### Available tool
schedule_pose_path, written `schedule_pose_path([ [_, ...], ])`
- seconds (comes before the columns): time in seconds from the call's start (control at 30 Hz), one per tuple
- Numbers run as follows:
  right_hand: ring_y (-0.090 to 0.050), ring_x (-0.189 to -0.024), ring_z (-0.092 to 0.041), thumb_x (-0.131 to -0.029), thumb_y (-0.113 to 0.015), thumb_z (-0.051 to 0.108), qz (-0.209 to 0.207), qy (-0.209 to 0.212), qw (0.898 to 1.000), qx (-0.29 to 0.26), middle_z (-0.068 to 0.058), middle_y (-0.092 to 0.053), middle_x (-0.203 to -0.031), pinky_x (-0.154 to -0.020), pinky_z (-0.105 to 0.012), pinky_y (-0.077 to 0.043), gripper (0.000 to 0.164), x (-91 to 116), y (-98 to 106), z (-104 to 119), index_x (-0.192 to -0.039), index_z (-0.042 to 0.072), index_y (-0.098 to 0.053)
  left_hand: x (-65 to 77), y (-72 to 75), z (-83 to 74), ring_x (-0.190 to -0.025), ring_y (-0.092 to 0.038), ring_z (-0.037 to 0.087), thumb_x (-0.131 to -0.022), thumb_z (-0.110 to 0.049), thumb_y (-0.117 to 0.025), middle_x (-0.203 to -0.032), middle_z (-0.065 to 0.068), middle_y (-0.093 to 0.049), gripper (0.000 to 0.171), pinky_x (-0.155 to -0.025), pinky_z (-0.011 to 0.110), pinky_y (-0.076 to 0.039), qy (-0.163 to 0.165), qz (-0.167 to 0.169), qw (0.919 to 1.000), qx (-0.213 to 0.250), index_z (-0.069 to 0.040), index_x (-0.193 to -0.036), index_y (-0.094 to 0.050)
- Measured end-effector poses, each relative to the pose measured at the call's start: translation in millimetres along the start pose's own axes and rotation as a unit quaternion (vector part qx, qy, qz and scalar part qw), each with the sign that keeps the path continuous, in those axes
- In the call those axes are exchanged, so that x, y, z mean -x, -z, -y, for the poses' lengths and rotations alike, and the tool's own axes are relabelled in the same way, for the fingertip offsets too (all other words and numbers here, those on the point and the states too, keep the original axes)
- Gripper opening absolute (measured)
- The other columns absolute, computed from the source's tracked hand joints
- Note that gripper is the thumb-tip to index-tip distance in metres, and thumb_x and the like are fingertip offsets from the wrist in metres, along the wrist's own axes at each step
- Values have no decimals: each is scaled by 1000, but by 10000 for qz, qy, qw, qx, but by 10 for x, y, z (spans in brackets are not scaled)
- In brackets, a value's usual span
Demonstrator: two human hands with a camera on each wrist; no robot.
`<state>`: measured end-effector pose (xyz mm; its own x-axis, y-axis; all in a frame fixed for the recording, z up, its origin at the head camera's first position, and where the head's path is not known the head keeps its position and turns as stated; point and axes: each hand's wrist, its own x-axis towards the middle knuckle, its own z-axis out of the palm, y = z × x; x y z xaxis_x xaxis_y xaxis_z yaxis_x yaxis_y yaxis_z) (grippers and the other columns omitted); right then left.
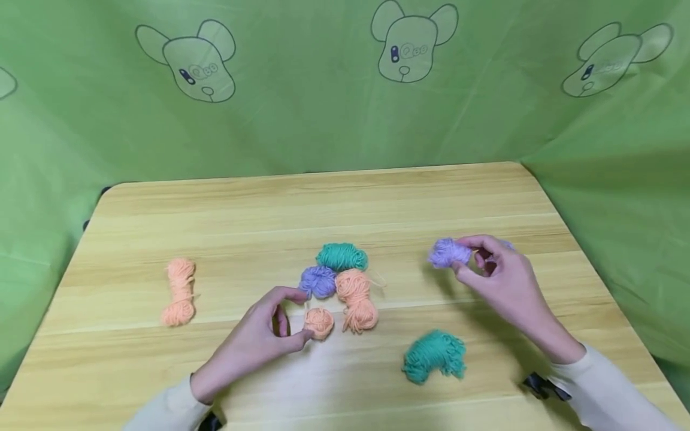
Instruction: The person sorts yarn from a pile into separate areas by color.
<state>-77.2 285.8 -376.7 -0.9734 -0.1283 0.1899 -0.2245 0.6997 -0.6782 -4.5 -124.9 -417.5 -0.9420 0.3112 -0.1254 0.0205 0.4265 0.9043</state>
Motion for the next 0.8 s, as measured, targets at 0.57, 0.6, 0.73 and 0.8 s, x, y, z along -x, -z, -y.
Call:
schedule_pose_path([
  [0.57, -54, -77, -23, -84, -87, 11, -168, 322, 9919, 1219, -17, -69, -104, -57, -23, -43, 46, 52, 190, -368, -126, -3, -72, -36, -96, -41, -68, -55, 14, -84, -11, -93, -82, 7, -60, 52, -60, 28, -49, 235, -37, 9997, -82, -6, -129, -69],
  [0.6, -55, -77, -25, -84, -86, 11, -168, 339, 9912, 1269, -20, -69, -106, -57, -24, -43, 47, 52, 199, -384, -126, -4, -72, -38, -100, -42, -68, -56, 15, -84, -10, -93, -83, 7, -60, 51, -60, 28, -49, 245, -24, 9997, -67, -6, -129, -69],
  [0.73, -60, -80, -30, -84, -86, 12, -164, 411, 9886, 1442, -27, -69, -112, -56, -26, -45, 49, 54, 231, -452, -127, -5, -71, -47, -118, -45, -69, -56, 15, -83, -9, -92, -84, 7, -60, 49, -60, 28, -49, 296, 2, 9996, -28, -8, -126, -70],
  [0.8, -61, -79, -32, -85, -86, 12, -148, 423, 9876, 1506, -29, -69, -112, -55, -27, -46, 50, 55, 244, -480, -129, -6, -70, -53, -126, -44, -69, -56, 16, -83, -9, -92, -84, 7, -60, 48, -60, 28, -48, 316, -9, 9995, -43, -8, -126, -70],
])
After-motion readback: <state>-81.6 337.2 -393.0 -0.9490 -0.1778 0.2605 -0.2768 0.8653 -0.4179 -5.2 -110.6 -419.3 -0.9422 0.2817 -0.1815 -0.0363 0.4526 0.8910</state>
